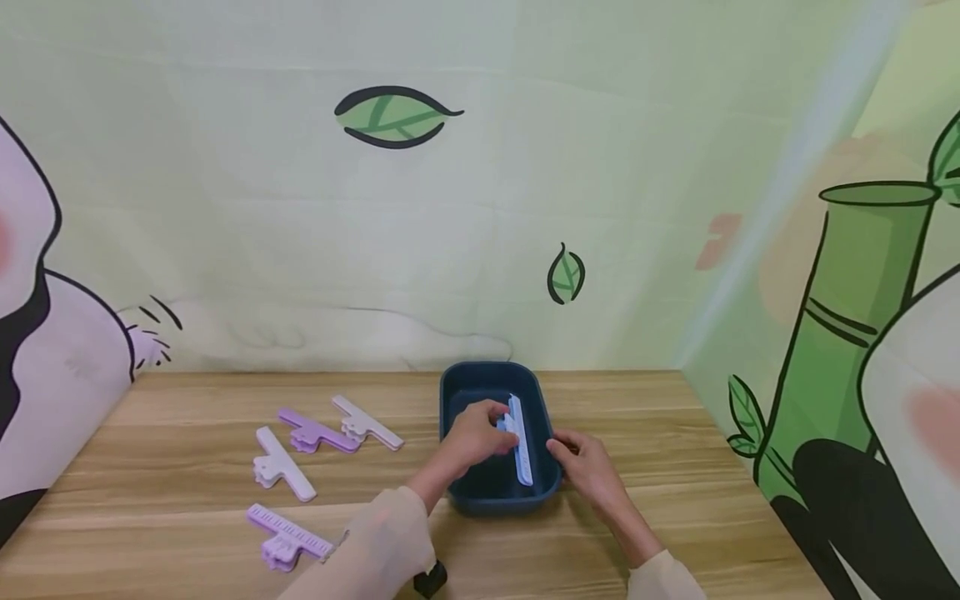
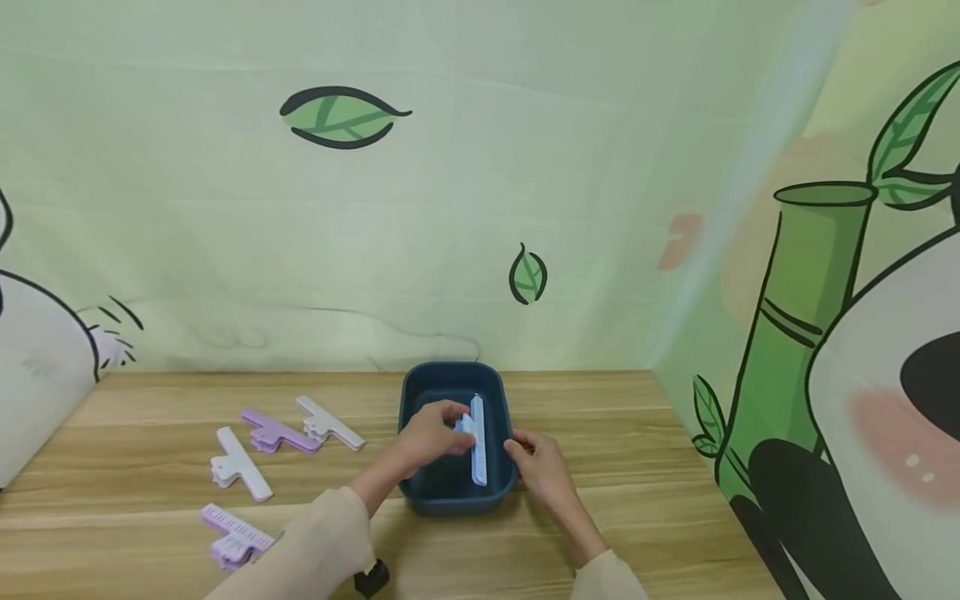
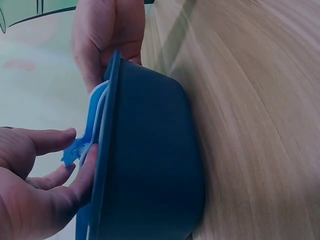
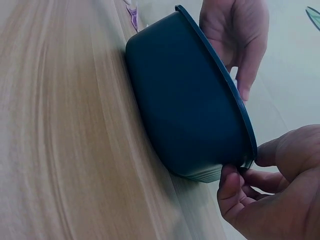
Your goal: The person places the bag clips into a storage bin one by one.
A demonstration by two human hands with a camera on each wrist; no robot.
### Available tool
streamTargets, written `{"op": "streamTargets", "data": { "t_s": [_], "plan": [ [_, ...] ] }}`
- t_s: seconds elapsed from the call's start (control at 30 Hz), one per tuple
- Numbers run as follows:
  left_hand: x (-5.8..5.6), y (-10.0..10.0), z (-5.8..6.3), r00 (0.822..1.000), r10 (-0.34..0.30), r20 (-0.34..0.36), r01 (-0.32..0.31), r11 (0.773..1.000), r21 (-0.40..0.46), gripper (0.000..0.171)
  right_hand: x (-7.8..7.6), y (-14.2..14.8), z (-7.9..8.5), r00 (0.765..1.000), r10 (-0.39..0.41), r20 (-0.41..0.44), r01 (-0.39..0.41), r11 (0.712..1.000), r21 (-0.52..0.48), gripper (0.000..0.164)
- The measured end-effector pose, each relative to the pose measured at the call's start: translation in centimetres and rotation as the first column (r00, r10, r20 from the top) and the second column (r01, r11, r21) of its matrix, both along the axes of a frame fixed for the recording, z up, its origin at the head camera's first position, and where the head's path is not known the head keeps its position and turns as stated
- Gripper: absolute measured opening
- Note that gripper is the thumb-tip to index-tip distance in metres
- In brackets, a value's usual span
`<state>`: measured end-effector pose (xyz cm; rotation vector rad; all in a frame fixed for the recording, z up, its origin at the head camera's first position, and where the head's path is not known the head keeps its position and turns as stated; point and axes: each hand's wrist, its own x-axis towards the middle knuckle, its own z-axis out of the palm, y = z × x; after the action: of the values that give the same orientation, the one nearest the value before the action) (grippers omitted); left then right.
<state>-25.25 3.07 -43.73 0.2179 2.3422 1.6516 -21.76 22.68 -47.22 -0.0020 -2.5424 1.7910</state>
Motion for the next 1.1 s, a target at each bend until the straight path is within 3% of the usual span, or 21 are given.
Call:
{"op": "streamTargets", "data": {
  "t_s": [0.37,0.7,0.93,1.1],
  "plan": [
    [-0.7,1.3,-0.3,1.000,0.016,-0.022,-0.016,1.000,-0.022,0.047,-0.1,0.1,0.0,1.000,0.007,0.007,-0.007,1.000,0.019,0.028],
    [-1.2,2.1,-0.8,1.000,0.004,-0.029,-0.007,0.995,-0.100,0.047,-0.1,0.2,-0.1,1.000,0.020,0.011,-0.020,1.000,-0.007,0.027],
    [-1.2,2.3,-0.8,1.000,-0.003,-0.008,0.002,0.991,-0.133,0.047,-0.1,0.2,-0.1,1.000,0.021,0.018,-0.020,0.999,-0.024,0.028],
    [-1.1,2.5,-0.9,0.999,-0.010,-0.033,0.005,0.988,-0.151,0.046,-0.1,0.3,0.0,1.000,0.024,0.012,-0.024,1.000,-0.005,0.027]
  ]
}}
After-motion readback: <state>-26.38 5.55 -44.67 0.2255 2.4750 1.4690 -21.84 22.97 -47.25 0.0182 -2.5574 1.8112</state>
